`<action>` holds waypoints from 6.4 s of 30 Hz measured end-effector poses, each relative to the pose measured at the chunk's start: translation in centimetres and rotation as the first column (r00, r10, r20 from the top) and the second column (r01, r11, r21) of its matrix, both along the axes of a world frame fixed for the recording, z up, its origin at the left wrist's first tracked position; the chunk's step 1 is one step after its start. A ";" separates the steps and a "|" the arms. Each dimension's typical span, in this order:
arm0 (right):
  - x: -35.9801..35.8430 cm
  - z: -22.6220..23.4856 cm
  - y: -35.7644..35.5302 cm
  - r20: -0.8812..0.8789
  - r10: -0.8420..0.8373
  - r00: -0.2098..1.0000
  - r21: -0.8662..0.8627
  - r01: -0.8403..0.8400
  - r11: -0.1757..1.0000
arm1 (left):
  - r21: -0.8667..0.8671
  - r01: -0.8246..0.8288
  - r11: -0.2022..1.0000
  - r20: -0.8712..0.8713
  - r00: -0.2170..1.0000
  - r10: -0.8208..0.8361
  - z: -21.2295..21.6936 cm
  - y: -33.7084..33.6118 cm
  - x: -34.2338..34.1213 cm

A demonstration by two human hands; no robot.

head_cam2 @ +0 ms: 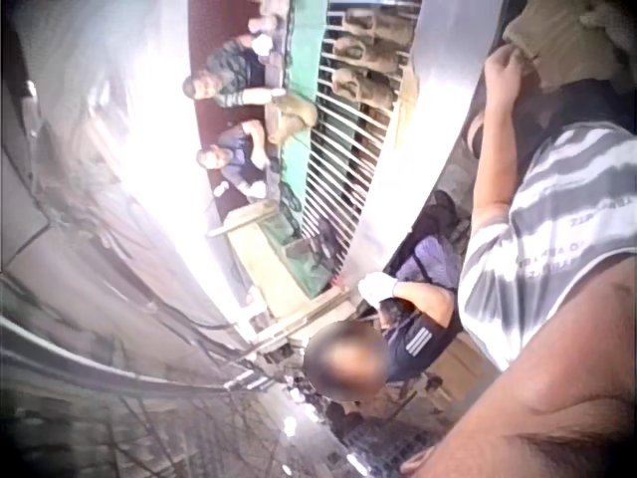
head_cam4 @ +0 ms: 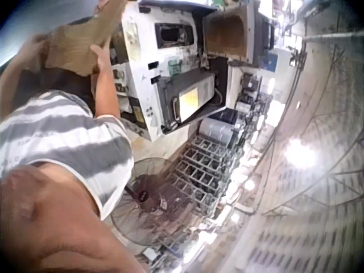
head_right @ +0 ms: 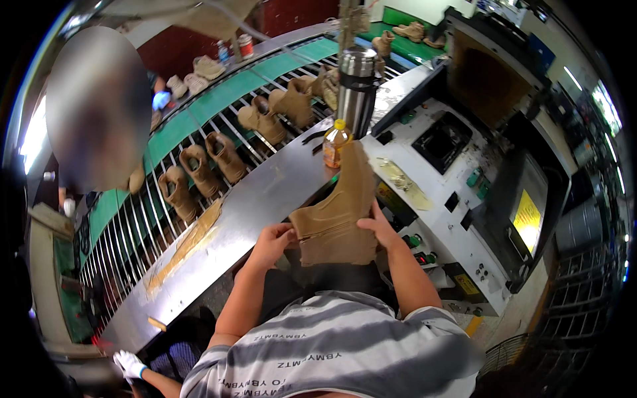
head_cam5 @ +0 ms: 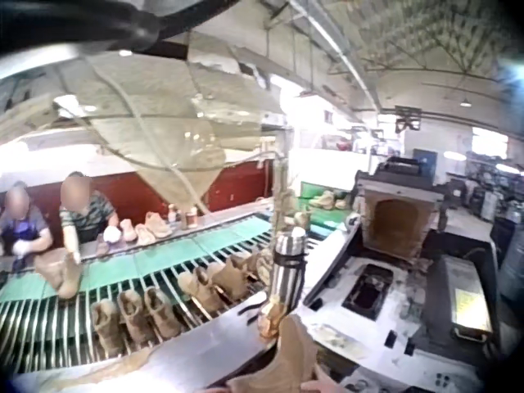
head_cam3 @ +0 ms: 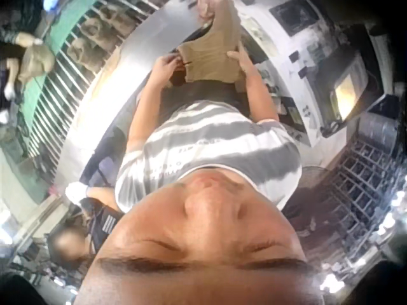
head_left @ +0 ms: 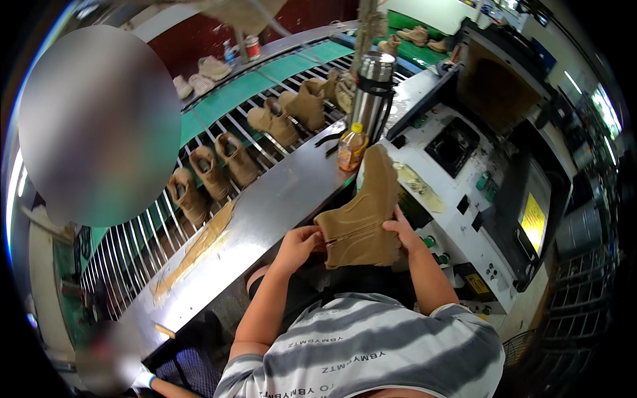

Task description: The person takes shoe uppers from a conveyor belt, places them into a heating machine to soften materials, and returns them to the conveyor.

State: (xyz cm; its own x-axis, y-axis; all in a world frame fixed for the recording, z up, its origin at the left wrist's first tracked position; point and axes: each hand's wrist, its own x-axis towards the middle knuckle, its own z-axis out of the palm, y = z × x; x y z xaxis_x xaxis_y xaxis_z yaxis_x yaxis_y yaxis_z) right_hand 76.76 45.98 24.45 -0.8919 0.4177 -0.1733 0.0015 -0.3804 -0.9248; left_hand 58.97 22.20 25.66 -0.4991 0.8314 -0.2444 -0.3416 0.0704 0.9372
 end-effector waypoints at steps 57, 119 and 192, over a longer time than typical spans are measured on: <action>-2.4 4.5 42.3 0.533 -0.841 0.090 0.821 0.187 0.540 | -0.049 -0.705 0.708 -0.554 0.609 0.568 -21.5 -1.8 -13.7; 31.7 0.1 14.4 -0.509 -0.847 -0.155 0.850 0.064 -0.523 | -0.341 -0.576 0.743 -0.697 0.685 0.211 -20.3 -4.8 -8.0; -46.9 -16.7 -26.8 0.068 0.482 0.874 0.994 -0.101 0.042 | -0.084 -0.993 0.082 -0.996 0.081 -0.038 -12.9 -44.4 -74.9</action>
